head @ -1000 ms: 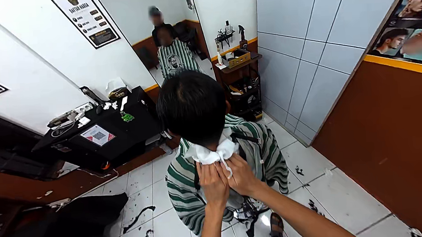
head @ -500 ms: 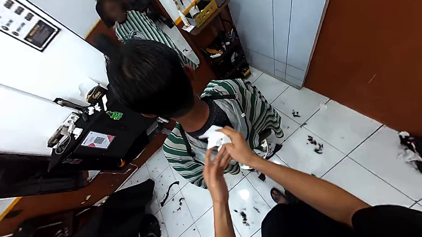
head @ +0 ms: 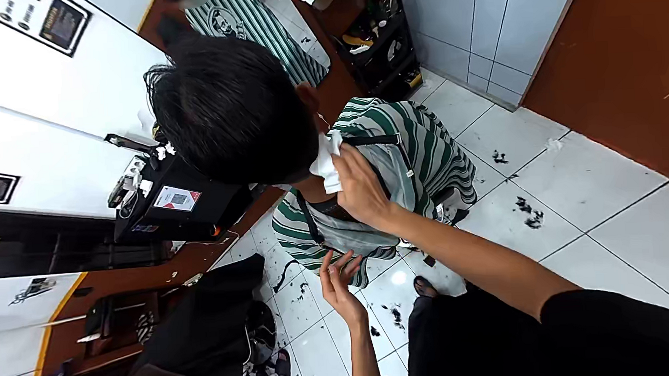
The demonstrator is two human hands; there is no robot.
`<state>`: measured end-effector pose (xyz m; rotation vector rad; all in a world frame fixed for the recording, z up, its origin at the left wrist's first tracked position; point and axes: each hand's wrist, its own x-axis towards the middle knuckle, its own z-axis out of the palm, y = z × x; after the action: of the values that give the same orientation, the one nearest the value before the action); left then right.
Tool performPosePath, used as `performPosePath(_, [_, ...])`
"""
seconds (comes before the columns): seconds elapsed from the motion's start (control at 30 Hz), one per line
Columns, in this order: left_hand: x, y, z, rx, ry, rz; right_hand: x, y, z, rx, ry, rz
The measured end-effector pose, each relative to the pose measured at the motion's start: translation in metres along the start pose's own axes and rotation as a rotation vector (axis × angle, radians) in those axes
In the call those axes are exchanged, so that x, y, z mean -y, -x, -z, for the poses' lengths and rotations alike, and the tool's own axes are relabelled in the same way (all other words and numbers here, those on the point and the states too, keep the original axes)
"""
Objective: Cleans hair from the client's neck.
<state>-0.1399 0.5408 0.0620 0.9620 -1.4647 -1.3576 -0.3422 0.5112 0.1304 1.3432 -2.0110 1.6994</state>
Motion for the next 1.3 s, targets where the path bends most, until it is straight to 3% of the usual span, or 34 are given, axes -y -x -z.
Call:
performPosePath(0.13, [0.006, -0.018, 0.005, -0.007, 0.023, -0.012, 0.014, 0.002, -0.035, -0.174, -0.097, 0.083])
performPosePath(0.2, [0.006, -0.028, 0.011, 0.028, 0.042, -0.025, 0.004, 0.02, -0.047, -0.139, 0.018, 0.114])
performPosePath(0.33, [0.009, -0.035, 0.038, 0.203, 0.048, -0.135, 0.006, 0.033, -0.016, -0.036, 0.16, 0.111])
performPosePath(0.47, [0.017, -0.049, 0.054, 0.381, 0.084, -0.185, 0.03, 0.016, -0.03, -0.274, 0.101, 0.311])
performPosePath(0.57, [0.021, -0.064, 0.074, 0.485, 0.117, -0.167, 0.012, 0.03, -0.064, -0.238, 0.29, 0.289])
performPosePath(0.67, [0.027, -0.073, 0.091, 0.582, 0.138, -0.167, 0.01, 0.052, -0.056, -0.15, 0.444, 0.207])
performPosePath(0.83, [0.034, -0.08, 0.103, 0.713, 0.186, -0.193, 0.043, 0.027, -0.044, -0.238, 0.408, 0.278])
performPosePath(0.97, [0.032, -0.085, 0.105, 0.771, 0.206, -0.247, 0.023, 0.041, -0.07, -0.18, 0.518, 0.262])
performPosePath(1.07, [0.037, -0.082, 0.11, 0.776, 0.217, -0.26, 0.035, 0.061, -0.058, -0.08, 0.569, 0.223])
performPosePath(1.17, [0.04, -0.08, 0.112, 0.784, 0.227, -0.259, 0.052, 0.043, -0.049, -0.164, 0.502, 0.307])
performPosePath(1.3, [0.04, -0.079, 0.113, 0.808, 0.242, -0.283, 0.027, 0.032, -0.065, -0.154, 0.535, 0.372])
